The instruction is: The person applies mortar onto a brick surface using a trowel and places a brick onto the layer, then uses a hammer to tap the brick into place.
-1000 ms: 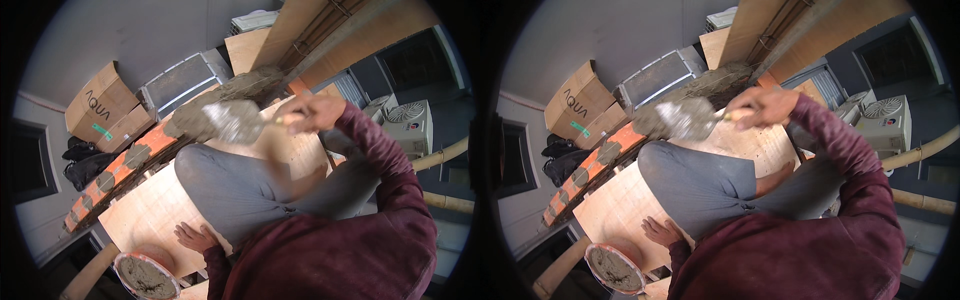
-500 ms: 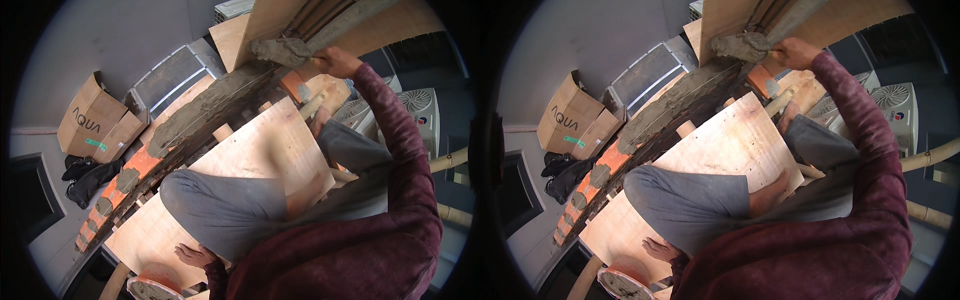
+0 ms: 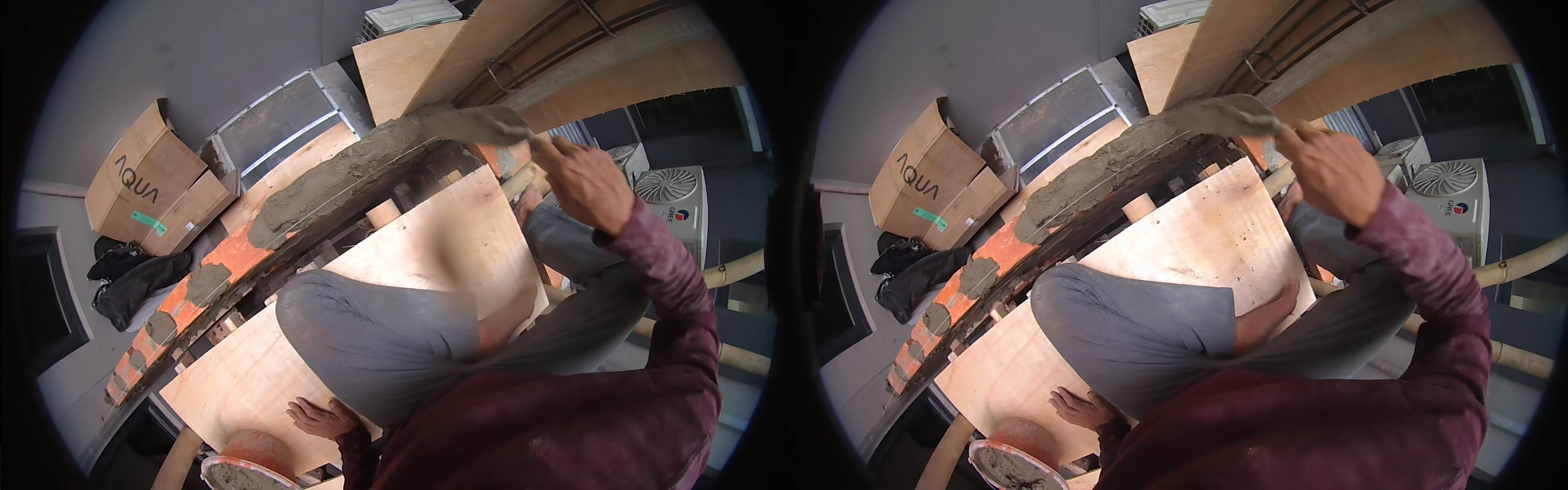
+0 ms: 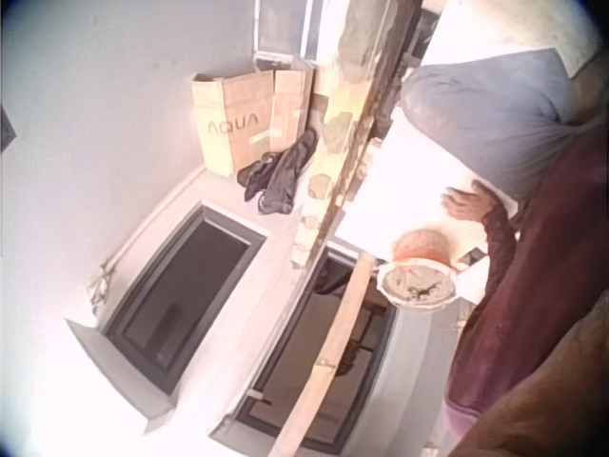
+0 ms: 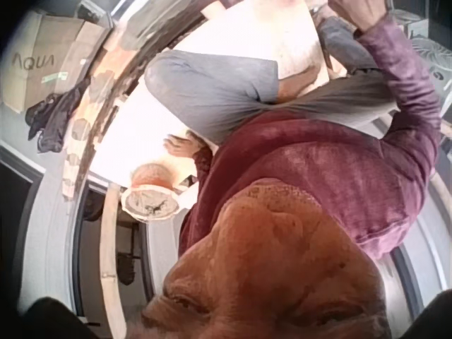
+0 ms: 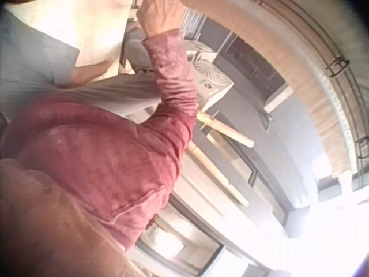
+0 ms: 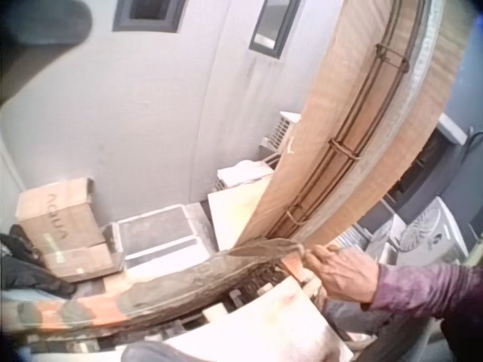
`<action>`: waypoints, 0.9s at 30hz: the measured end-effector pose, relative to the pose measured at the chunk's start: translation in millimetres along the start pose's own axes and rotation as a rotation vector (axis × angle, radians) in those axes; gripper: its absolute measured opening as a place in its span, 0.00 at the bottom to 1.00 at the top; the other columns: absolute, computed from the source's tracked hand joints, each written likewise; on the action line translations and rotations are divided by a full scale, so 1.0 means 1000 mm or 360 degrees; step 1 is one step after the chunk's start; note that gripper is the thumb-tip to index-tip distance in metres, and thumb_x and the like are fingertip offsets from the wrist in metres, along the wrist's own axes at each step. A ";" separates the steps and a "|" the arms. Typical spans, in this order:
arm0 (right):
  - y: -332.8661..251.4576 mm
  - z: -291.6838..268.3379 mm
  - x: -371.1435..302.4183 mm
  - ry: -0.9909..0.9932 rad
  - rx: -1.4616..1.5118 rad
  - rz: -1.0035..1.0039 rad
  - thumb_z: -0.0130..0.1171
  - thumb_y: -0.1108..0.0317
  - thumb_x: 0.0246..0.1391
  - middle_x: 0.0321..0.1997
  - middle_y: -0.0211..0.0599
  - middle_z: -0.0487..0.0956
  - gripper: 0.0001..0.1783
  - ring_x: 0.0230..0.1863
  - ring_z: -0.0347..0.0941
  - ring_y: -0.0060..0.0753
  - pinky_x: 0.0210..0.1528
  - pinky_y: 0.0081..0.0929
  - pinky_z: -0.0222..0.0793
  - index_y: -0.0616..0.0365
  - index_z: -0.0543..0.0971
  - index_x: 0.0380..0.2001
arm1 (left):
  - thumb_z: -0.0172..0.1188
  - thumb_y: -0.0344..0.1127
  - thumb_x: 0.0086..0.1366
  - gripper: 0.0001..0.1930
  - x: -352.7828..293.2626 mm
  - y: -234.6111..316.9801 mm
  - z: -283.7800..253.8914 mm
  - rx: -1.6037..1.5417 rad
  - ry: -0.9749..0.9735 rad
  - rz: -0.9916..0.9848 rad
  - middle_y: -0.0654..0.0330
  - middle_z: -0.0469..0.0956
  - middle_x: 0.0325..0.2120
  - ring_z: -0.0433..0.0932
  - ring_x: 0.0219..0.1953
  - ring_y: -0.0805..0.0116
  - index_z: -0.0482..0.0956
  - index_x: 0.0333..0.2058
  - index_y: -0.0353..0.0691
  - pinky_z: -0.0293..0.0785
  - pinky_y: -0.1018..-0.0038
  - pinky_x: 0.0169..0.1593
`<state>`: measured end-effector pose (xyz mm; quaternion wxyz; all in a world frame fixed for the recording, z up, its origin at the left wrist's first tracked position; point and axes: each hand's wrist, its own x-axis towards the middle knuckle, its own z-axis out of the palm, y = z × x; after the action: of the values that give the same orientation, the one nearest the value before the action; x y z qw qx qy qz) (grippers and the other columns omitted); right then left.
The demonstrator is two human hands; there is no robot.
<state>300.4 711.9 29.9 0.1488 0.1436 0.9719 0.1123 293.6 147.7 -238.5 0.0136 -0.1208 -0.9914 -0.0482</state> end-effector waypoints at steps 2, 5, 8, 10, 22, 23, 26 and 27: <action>-0.013 0.023 0.044 0.0220 -0.0272 -0.0118 0.55 0.73 0.54 0.42 0.44 0.73 0.20 0.39 0.77 0.42 0.34 0.32 0.77 0.66 0.71 0.51 | 0.37 0.63 0.72 0.38 0.001 0.000 0.000 -0.0011 -0.0031 -0.0011 0.44 0.55 0.69 0.51 0.71 0.42 0.56 0.68 0.36 0.45 0.42 0.69; -0.049 0.058 0.133 -0.0022 -0.0384 -0.0019 0.56 0.72 0.54 0.43 0.45 0.73 0.21 0.47 0.78 0.44 0.37 0.30 0.82 0.72 0.71 0.50 | 0.38 0.63 0.72 0.39 -0.002 -0.001 0.000 -0.0045 -0.0062 -0.0053 0.44 0.55 0.68 0.50 0.71 0.41 0.56 0.68 0.37 0.45 0.42 0.70; -0.074 0.097 0.190 -0.0353 -0.0658 0.0064 0.57 0.69 0.56 0.45 0.46 0.79 0.15 0.45 0.80 0.39 0.30 0.40 0.81 0.63 0.80 0.46 | 0.40 0.64 0.71 0.40 0.001 0.001 0.000 -0.0065 -0.0084 -0.0029 0.44 0.56 0.68 0.50 0.71 0.41 0.57 0.68 0.37 0.45 0.42 0.70; -0.092 0.107 0.208 -0.0482 -0.0743 0.0116 0.60 0.70 0.53 0.45 0.44 0.81 0.15 0.44 0.81 0.37 0.30 0.38 0.81 0.60 0.82 0.44 | 0.40 0.65 0.70 0.40 -0.001 -0.002 0.001 -0.0063 -0.0080 -0.0021 0.44 0.56 0.68 0.51 0.71 0.41 0.57 0.68 0.37 0.45 0.41 0.69; -0.151 0.118 0.219 -0.0780 -0.0476 -0.0184 0.57 0.66 0.56 0.48 0.45 0.84 0.14 0.53 0.80 0.44 0.48 0.35 0.78 0.56 0.86 0.43 | 0.40 0.67 0.69 0.43 -0.005 -0.009 0.000 -0.0158 -0.0110 -0.0022 0.43 0.56 0.68 0.51 0.71 0.38 0.56 0.68 0.36 0.44 0.40 0.69; -0.159 0.116 0.219 -0.0830 -0.0519 -0.0307 0.58 0.65 0.56 0.47 0.45 0.84 0.14 0.53 0.80 0.44 0.49 0.35 0.78 0.56 0.86 0.42 | 0.40 0.68 0.69 0.43 -0.006 -0.008 -0.001 -0.0165 -0.0123 -0.0029 0.43 0.56 0.68 0.51 0.71 0.38 0.56 0.68 0.36 0.44 0.40 0.69; -0.181 0.110 0.227 -0.0840 -0.0402 -0.0437 0.59 0.65 0.53 0.47 0.45 0.84 0.15 0.53 0.80 0.43 0.51 0.35 0.77 0.57 0.86 0.42 | 0.40 0.67 0.69 0.43 -0.003 -0.001 0.001 -0.0204 -0.0109 -0.0023 0.42 0.57 0.67 0.51 0.70 0.36 0.57 0.67 0.35 0.44 0.39 0.69; -0.193 0.108 0.230 -0.0825 -0.0320 -0.0449 0.60 0.64 0.52 0.47 0.45 0.84 0.15 0.53 0.80 0.43 0.51 0.35 0.76 0.57 0.86 0.42 | 0.40 0.67 0.69 0.43 -0.002 0.000 0.001 -0.0215 -0.0102 -0.0021 0.41 0.57 0.67 0.51 0.70 0.36 0.58 0.67 0.35 0.44 0.39 0.69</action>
<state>77.9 622.5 -179.9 0.4193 0.0157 0.8959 0.1457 296.0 147.4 -240.0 -0.0268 -0.1164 -0.9866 -0.1113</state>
